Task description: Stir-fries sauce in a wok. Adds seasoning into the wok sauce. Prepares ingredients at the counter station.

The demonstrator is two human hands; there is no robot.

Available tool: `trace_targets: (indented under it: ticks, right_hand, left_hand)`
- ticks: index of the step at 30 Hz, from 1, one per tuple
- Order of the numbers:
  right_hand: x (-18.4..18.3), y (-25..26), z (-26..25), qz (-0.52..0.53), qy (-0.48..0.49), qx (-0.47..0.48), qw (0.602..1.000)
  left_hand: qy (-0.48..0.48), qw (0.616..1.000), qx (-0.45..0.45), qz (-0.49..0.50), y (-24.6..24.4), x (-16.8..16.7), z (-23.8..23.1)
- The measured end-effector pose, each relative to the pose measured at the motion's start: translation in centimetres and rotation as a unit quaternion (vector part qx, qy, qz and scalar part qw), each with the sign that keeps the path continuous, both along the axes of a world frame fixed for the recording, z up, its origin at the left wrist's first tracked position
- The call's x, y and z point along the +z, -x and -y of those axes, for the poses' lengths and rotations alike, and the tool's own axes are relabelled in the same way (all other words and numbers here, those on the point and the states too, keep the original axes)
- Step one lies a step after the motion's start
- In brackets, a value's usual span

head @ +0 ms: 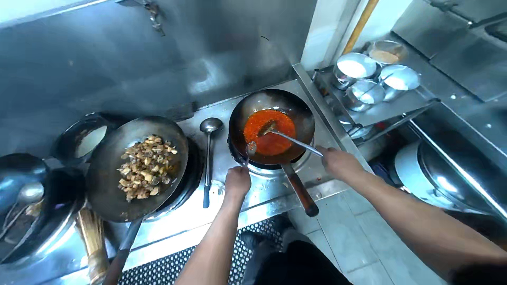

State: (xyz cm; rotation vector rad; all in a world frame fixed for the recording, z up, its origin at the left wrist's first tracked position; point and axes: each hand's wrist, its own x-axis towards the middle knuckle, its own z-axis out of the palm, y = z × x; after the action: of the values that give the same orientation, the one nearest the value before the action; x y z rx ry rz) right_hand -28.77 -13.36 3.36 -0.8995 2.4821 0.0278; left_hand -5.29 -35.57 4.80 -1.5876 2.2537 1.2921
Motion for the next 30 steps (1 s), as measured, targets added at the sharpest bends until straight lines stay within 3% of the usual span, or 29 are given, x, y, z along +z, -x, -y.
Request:
trace_targets:
  ticks: [6, 9, 13, 16, 19, 26, 30]
  right_hand:
    - [4.3, -1.0, -3.1, 0.181, 0.133, -0.109, 0.968]
    - [6.2, -2.6, -4.2, 0.310, 0.166, -0.182, 0.918]
    - [5.3, -4.5, -5.2, 0.418, 0.172, -0.225, 0.863]
    - [3.7, -4.9, -5.4, 0.447, 0.171, -0.245, 0.843]
    - [2.4, -4.8, -5.6, 0.429, 0.180, -0.252, 0.849]
    - [2.6, -4.0, -6.7, 0.476, 0.200, -0.247, 0.820]
    - [1.6, -3.7, -6.6, 0.457, 0.204, -0.250, 0.829]
  left_hand:
    - [0.021, 0.998, -0.038, 0.051, 4.5, -0.6, 3.5]
    - [-0.011, 0.998, -0.012, 0.053, 6.0, -1.4, 4.1]
    - [-0.049, 0.997, 0.027, 0.056, 7.3, -1.8, 3.9]
    - [-0.084, 0.994, 0.049, 0.041, 7.7, -1.4, 3.8]
    - [-0.118, 0.989, 0.084, 0.025, 7.8, -1.2, 3.4]
    - [-0.115, 0.988, 0.098, 0.018, 8.4, -0.3, 2.6]
    - [-0.119, 0.988, 0.097, 0.020, 8.4, 0.0, 2.5]
